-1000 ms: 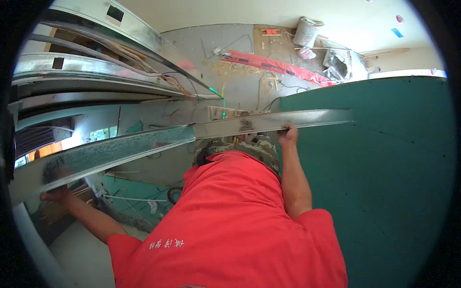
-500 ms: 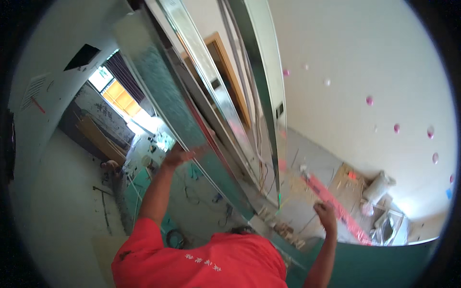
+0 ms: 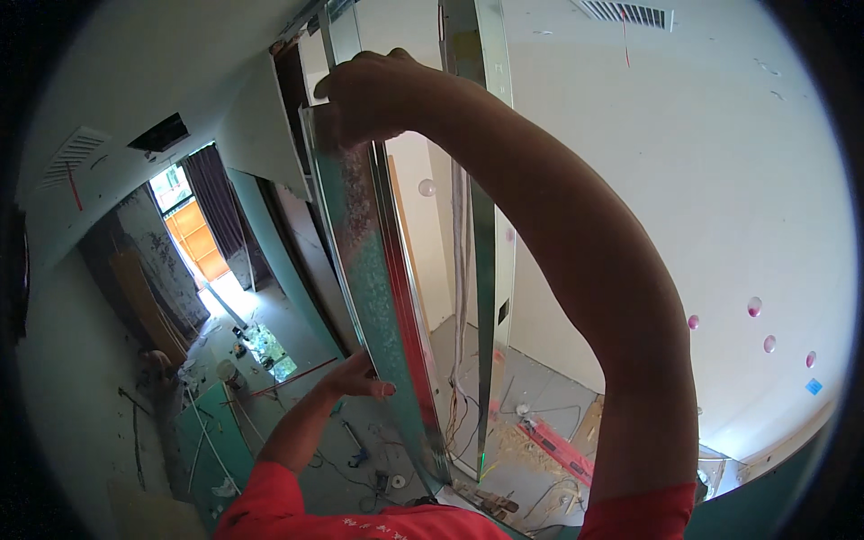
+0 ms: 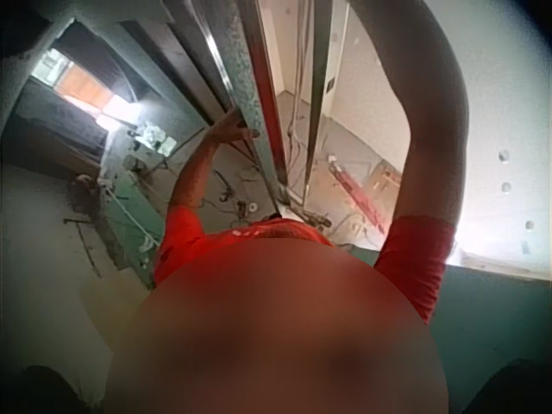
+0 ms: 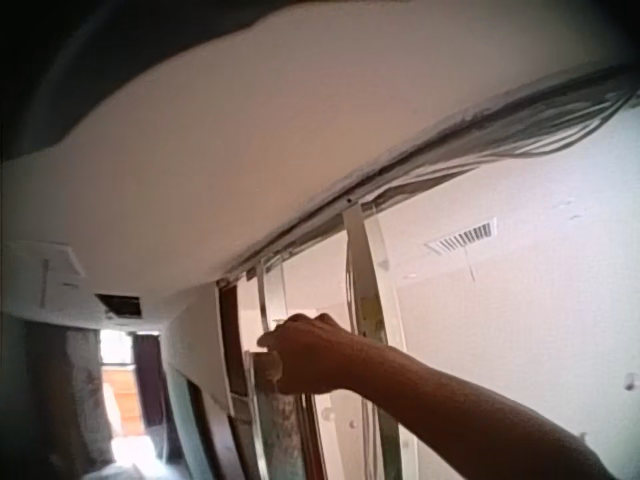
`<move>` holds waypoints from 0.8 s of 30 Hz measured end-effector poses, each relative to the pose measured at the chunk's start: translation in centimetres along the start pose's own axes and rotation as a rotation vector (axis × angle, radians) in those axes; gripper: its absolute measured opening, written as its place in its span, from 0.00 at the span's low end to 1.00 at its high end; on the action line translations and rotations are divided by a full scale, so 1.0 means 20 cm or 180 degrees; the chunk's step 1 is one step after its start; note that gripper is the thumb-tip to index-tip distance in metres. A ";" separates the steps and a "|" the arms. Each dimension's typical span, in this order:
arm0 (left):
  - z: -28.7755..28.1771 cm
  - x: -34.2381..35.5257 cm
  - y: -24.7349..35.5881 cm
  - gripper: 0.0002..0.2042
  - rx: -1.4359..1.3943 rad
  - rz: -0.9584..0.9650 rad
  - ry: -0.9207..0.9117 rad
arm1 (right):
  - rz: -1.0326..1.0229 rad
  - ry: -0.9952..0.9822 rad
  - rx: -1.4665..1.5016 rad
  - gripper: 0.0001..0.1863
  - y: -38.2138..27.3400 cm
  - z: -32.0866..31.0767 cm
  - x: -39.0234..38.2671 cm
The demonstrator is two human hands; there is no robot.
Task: The person is measuring, cutting metal studs using an angle grinder, and then installing them into a wall frame as part of a room renovation.
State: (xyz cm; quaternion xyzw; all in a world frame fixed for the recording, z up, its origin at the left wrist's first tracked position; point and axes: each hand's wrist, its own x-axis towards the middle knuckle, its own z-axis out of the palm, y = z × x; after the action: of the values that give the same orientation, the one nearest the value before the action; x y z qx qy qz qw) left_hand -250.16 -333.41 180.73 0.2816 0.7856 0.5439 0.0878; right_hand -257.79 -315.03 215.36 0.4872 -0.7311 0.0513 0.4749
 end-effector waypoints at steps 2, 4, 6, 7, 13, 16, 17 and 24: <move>-0.01 0.01 -0.01 0.20 -0.0220 0.0032 0.0010 | 0.0432 -0.1412 -0.0048 0.27 -0.05 -0.05 0.08; 0.01 0.04 0.01 0.21 -0.0436 0.0067 0.0004 | 0.0332 -0.1280 0.0115 0.24 -0.01 -0.03 0.06; 0.03 0.07 0.07 0.23 -0.0472 0.0231 -0.0124 | 0.0256 -0.1165 0.0271 0.20 0.01 -0.03 0.02; 0.04 0.07 0.06 0.23 -0.0482 0.0245 -0.0146 | 0.0243 -0.1011 0.0089 0.18 0.00 -0.03 -0.01; 0.03 0.03 -0.04 0.26 -0.0484 0.0270 -0.0181 | 0.0206 -0.0507 -0.0133 0.09 -0.06 -0.03 -0.10; 0.04 0.04 -0.03 0.27 -0.0063 -0.0199 -0.0444 | -0.0247 0.0108 -0.0043 0.07 -0.04 -0.03 -0.18; 0.07 0.04 0.00 0.26 -0.0217 -0.0139 -0.0425 | -0.0369 0.0148 0.0004 0.05 -0.06 -0.04 -0.19; 0.07 0.10 -0.08 0.26 -0.0179 -0.0090 -0.0275 | -0.0314 -0.0318 0.0024 0.07 -0.10 -0.03 -0.38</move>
State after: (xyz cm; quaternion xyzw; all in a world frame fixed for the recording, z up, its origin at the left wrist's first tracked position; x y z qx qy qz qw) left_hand -251.68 -331.54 179.08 0.2913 0.7693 0.5518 0.1372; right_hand -255.34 -310.76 209.28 0.5263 -0.7288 0.0062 0.4379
